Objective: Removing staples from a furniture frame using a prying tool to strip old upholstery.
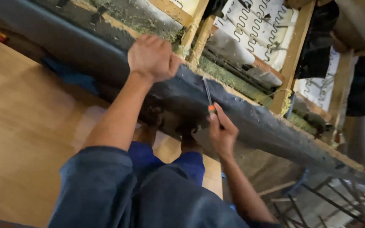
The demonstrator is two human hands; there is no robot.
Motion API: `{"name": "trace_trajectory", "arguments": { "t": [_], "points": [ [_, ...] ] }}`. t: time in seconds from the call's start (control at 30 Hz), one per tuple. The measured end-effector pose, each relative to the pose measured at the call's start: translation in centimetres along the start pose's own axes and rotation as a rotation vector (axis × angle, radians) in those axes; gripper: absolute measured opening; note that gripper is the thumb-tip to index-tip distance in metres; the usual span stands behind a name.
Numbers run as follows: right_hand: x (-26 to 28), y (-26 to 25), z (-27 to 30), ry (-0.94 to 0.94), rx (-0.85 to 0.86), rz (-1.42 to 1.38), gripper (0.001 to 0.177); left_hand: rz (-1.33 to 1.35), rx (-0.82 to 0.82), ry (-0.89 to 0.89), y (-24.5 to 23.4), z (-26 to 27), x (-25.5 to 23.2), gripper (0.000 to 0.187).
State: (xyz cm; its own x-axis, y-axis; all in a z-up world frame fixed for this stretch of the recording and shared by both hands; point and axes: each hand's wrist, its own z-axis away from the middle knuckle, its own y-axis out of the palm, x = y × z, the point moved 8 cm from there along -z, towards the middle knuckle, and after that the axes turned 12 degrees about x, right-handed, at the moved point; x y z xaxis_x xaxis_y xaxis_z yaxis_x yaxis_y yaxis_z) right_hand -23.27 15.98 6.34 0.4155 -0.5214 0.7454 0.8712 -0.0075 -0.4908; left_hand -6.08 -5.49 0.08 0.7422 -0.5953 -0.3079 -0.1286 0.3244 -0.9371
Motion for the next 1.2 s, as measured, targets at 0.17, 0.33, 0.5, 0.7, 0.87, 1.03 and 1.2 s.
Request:
{"name": "trace_trajectory", "arguments": {
  "t": [0.17,0.33,0.5,0.7,0.87,1.03,1.2],
  "points": [
    [-4.1,4.6,0.0,-0.335,-0.277,-0.626,0.039,0.045,-0.138,-0.002,0.4,0.4,0.9,0.040],
    [2.4,-0.9,2.4,-0.051,0.055,0.020,0.037,0.119,0.139,-0.065,-1.1,0.0,0.6,0.052],
    [6.7,-2.6,2.3,-0.089,0.204,0.401,0.042,0.191,0.143,-0.084,-6.6,-0.5,2.3,0.046],
    [9.1,-2.2,2.1,0.043,0.220,0.604,0.042,-0.086,0.103,-0.113,-3.9,0.1,8.5,0.062],
    [11.1,-1.2,1.4,0.216,0.255,0.692,0.044,-0.063,0.206,-0.163,-3.2,0.1,9.2,0.068],
    [11.9,-0.2,1.0,0.270,0.256,0.781,0.042,0.042,0.101,-0.153,-3.9,0.1,8.9,0.063],
    [2.0,3.9,3.1,0.099,-0.085,0.463,0.037,0.122,0.215,-0.165,-3.4,0.0,9.6,0.056]
  ]
}}
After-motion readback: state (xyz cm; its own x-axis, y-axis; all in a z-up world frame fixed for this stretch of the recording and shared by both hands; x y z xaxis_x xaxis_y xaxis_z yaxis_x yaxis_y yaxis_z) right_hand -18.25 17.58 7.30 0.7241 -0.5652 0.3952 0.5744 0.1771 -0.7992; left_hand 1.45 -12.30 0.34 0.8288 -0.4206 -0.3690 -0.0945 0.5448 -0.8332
